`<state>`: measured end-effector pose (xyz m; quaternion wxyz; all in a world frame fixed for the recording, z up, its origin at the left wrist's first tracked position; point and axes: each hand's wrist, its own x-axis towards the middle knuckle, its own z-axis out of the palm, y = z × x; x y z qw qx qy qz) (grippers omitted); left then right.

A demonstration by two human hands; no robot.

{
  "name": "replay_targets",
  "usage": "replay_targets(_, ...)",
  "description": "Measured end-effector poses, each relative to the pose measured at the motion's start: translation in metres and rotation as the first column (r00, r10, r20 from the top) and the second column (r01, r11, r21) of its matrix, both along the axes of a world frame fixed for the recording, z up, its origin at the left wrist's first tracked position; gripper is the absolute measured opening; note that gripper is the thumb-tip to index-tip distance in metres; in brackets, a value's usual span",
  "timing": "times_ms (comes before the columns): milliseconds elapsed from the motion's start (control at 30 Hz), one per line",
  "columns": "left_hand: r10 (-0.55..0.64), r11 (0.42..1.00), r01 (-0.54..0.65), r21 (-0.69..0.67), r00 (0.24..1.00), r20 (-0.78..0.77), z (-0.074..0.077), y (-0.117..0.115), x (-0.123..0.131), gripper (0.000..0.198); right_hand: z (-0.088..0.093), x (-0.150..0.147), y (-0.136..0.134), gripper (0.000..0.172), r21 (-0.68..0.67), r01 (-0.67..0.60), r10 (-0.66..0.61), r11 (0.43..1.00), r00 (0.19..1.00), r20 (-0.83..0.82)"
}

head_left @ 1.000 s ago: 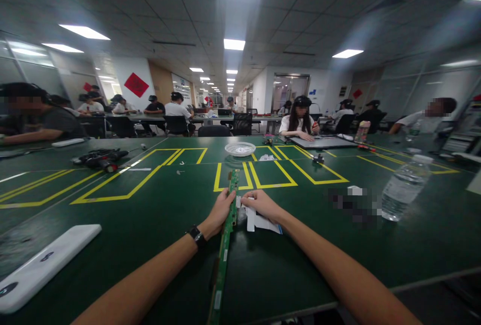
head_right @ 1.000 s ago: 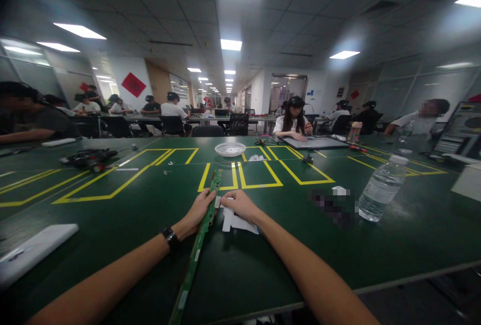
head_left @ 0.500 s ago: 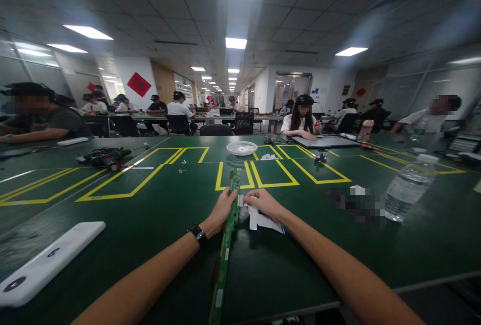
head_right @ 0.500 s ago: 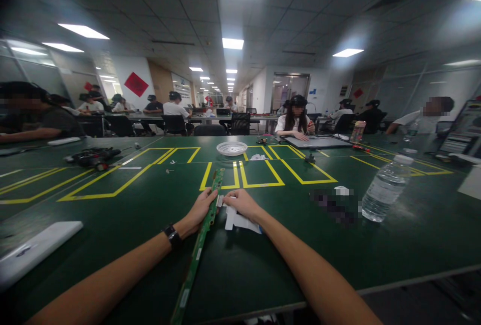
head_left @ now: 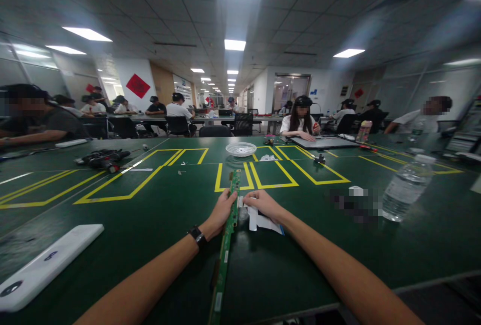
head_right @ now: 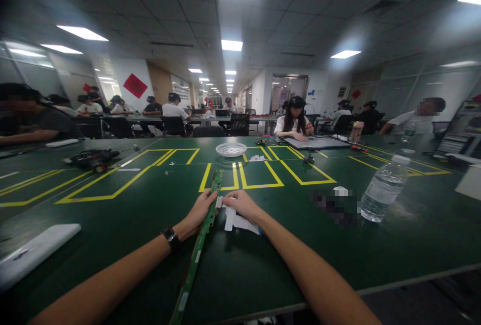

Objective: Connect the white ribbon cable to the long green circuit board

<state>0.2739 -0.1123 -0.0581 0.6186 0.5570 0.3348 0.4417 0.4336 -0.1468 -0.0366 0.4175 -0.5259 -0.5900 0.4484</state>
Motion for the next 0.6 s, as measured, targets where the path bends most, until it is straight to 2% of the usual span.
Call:
replay_targets(233,0.000,1.000,0.000,0.001,1.000,-0.016,0.0035,-0.0034,-0.0002,0.029,0.0033,-0.0017,-0.0031,0.017,-0.010,-0.001,0.001,1.000,0.999,0.034)
replay_targets(467,0.003,0.998,0.002,0.061,0.997,-0.079,-0.0024,-0.0046,-0.0003,0.034,0.0020,-0.0004,-0.0043,0.022,0.032,-0.014,0.009,0.999,0.990,0.138)
replay_targets(600,0.010,0.997,-0.003,0.073,0.995,-0.100,-0.0052,-0.0051,0.0010,0.033,0.0010,-0.0033,-0.0045,0.022,0.049,-0.010,0.005,0.999,0.995,0.104)
